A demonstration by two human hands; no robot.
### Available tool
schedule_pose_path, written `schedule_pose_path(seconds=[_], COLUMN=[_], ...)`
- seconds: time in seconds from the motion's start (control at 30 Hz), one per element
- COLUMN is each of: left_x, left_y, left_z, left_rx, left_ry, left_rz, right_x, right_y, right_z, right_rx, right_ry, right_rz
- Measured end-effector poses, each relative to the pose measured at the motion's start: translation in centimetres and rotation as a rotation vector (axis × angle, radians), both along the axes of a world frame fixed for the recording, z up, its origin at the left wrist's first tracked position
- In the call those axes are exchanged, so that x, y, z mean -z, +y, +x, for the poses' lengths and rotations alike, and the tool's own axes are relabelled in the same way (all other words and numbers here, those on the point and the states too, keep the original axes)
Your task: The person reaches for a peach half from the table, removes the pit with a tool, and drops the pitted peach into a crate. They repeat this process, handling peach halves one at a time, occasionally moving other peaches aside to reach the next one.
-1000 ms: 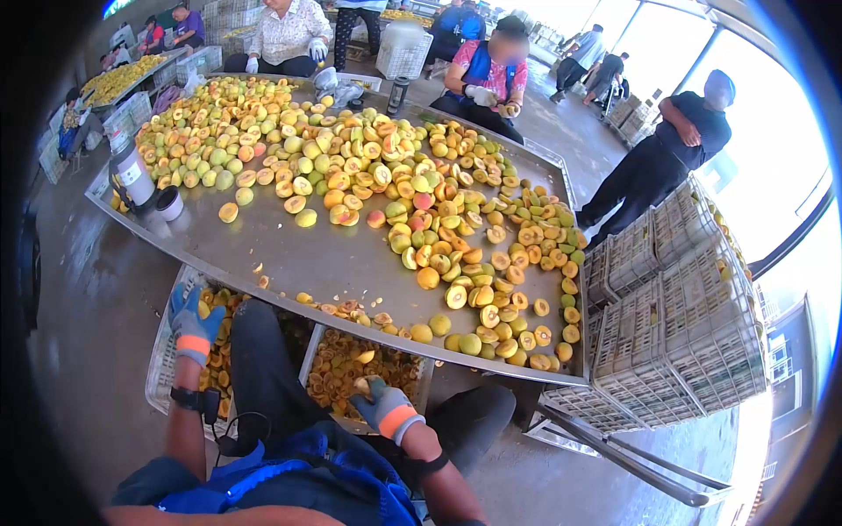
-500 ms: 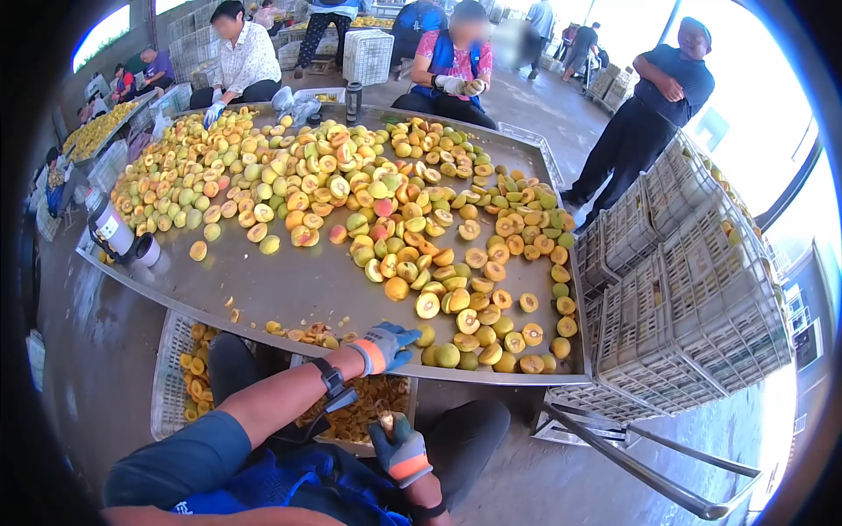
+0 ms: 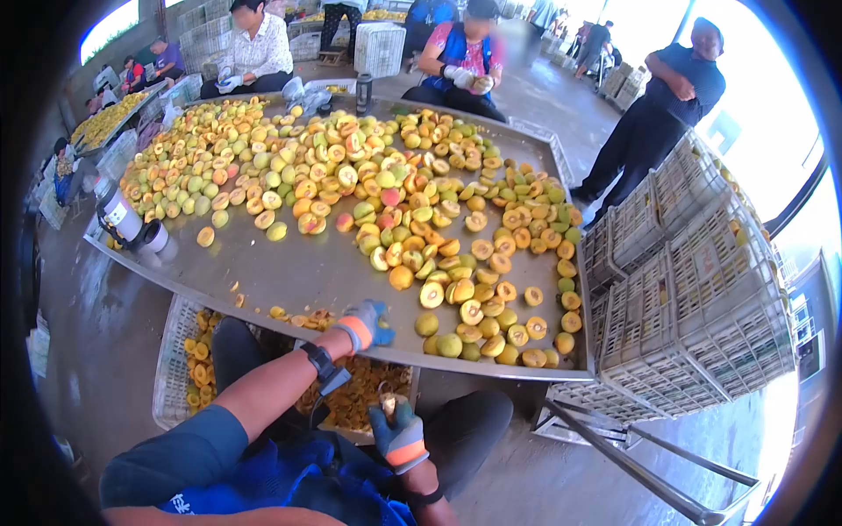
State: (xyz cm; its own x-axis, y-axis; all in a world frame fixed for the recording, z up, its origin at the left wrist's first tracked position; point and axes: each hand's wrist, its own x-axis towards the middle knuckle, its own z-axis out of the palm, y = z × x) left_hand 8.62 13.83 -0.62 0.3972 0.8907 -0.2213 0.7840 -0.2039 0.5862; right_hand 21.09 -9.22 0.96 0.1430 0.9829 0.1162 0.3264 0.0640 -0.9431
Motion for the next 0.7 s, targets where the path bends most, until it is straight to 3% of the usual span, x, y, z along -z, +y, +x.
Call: schedule_pose_path(seconds=[0.03,0.07,0.13,0.2,0.23,0.3,0.4,0.47,0.53,0.63,0.7], left_x=[0.8,4.9,3.7,1.2,-0.8,-1.6,-3.6,-2.7,-2.1,-2.0,-3.2], left_y=[-0.3,-0.1,-0.2,-3.0,-5.1,-6.8,-9.7,-11.1,-12.1,-13.1,-13.8], left_z=[-1.4,-2.4,-6.0,-6.3,-8.1,-9.5,-10.8,-10.3,-10.5,-10.5,-11.0], left_rx=[-0.067,-0.224,-0.171,-0.554,-0.564,-0.457,-0.465,-0.457,-0.336,-0.383,-0.348], left_ry=[-0.149,-0.428,-0.851,-1.623,-1.856,-2.002,-2.040,-1.703,-0.973,-1.306,-1.134], left_rz=[-0.019,0.094,-0.342,-0.704,-0.869,-0.952,-0.875,-0.272,0.463,0.294,0.344], right_x=[-1.1,-0.4,-2.7,-0.3,-2.3,-2.7,-3.2,-4.7,-4.9,-5.2,-5.2], right_y=[-0.1,0.0,0.5,1.1,1.9,2.8,3.5,3.8,4.1,4.4,4.5], right_z=[-0.4,-0.6,-1.0,-1.9,-2.6,-3.4,-5.6,-6.9,-7.8,-8.7,-9.3], right_rx=[0.032,0.037,-0.035,-0.038,-0.082,-0.099,-0.174,-0.216,-0.242,-0.259,-0.271], right_ry=[-0.023,-0.014,0.170,0.344,0.396,0.292,0.218,0.068,0.011,-0.064,-0.096], right_rz=[-0.085,-0.037,-0.080,-0.009,-0.144,-0.182,-0.162,-0.034,-0.004,0.023,0.045])
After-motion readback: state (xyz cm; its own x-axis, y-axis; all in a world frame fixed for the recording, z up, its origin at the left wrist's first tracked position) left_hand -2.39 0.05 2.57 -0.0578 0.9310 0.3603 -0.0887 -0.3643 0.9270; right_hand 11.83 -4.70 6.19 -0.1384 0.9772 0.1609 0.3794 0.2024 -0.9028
